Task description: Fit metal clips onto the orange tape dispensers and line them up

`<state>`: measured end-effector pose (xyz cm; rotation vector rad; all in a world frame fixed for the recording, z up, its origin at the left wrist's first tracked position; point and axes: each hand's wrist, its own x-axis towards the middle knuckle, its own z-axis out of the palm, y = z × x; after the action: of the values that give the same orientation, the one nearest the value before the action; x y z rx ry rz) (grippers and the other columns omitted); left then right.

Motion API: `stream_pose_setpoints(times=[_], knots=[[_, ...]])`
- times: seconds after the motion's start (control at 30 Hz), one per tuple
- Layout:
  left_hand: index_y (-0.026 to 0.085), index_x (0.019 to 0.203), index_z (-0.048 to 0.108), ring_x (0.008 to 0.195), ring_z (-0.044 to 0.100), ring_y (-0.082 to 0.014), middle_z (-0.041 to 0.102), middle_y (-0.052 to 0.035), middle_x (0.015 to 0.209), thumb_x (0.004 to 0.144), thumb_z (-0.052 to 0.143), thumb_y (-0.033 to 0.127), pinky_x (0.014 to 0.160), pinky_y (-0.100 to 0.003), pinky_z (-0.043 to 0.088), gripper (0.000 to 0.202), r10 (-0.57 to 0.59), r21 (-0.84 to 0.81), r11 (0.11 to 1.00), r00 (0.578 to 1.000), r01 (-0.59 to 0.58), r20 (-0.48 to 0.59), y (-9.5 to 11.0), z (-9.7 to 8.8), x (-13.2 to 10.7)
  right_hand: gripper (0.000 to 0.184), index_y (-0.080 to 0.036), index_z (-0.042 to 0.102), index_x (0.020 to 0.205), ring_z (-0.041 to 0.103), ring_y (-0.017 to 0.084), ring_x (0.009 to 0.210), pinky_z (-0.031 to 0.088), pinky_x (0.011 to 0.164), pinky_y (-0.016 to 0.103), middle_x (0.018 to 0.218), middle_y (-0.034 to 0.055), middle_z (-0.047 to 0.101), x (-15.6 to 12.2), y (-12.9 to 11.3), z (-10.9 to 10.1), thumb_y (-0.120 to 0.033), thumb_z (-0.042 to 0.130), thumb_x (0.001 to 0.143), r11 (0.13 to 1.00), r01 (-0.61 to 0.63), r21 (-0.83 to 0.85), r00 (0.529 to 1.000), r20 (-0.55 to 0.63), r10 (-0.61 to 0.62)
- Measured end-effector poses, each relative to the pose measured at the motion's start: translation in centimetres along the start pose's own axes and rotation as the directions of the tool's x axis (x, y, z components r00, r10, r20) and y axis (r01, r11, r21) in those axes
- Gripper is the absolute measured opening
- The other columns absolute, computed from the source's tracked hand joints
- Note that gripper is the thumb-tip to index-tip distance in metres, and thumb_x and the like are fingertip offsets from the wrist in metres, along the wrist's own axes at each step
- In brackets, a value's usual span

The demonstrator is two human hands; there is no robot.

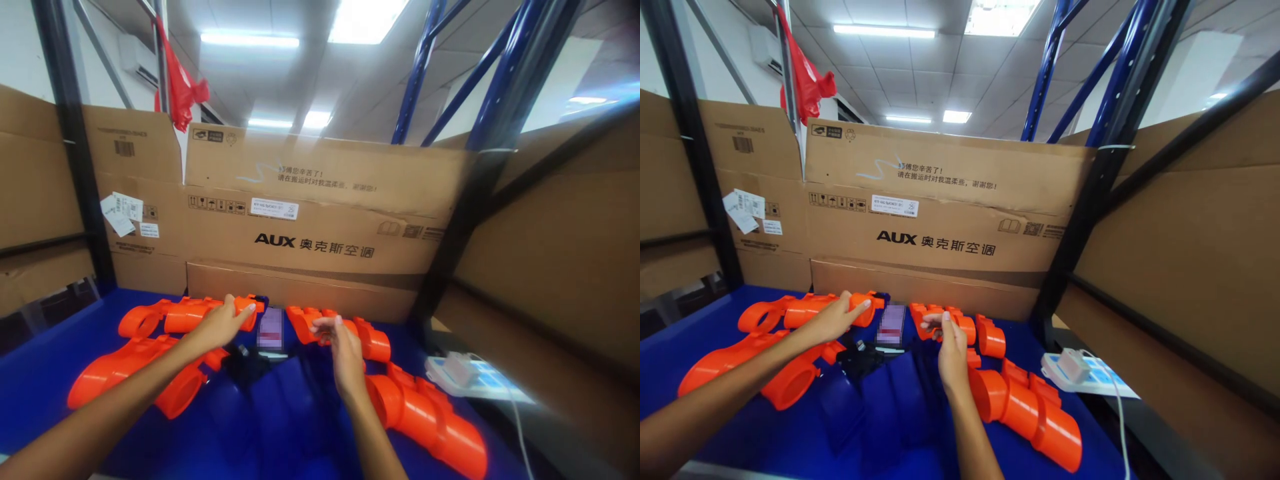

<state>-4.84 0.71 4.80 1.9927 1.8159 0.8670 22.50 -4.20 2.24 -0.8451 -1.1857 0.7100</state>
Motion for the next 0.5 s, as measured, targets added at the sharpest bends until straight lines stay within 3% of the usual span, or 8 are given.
stream_pose_setpoints(times=[0.13, 0.3, 0.5], knots=[[0.015, 0.109, 0.05, 0.099, 0.071, -0.0368, 0.074, -0.0221, 0.098, 0.091, 0.036, 0.068, 0.078, -0.038, 0.047, 0.057, -0.01, 0.197, 0.98, 0.998, -0.002, 0.059, 0.4, 0.9, 1.0, 0.055, -0.017, 0.076, 0.085, 0.067, 0.024, 0.069, 0.047, 0.06, 0.033, 0.076, 0.009, 0.075, 0.0, -0.1, -0.2, -0.066, 0.051, 0.089, 1.0, 0.008, -0.018, 1.0, -0.021, -0.009], [0.011, 0.116, 0.048, 0.106, 0.068, -0.0395, 0.071, -0.0277, 0.106, 0.091, 0.038, 0.064, 0.08, -0.04, 0.047, 0.059, -0.03, 0.241, 0.97, 0.998, 0.017, 0.05, 0.3, 2.6, 1.6, 0.052, -0.017, 0.076, 0.082, 0.065, 0.023, 0.064, 0.045, 0.055, 0.032, 0.071, 0.0083, 0.074, 0.0, -0.3, -0.1, -0.063, 0.054, 0.089, 1.0, -0.009, -0.016, 1.0, -0.005, 0.009], [0.01, 0.122, 0.049, 0.11, 0.066, -0.0392, 0.07, -0.0275, 0.11, 0.09, 0.046, 0.062, 0.085, -0.041, 0.047, 0.062, 0.008, 0.266, 0.964, 0.998, -0.025, 0.061, -0.1, 4.2, 2.2, 0.051, -0.017, 0.075, 0.079, 0.064, 0.022, 0.061, 0.045, 0.051, 0.031, 0.067, 0.0076, 0.073, -0.2, -0.3, 0.2, -0.064, 0.057, 0.087, 1.0, -0.021, -0.008, 1.0, -0.003, 0.021]])
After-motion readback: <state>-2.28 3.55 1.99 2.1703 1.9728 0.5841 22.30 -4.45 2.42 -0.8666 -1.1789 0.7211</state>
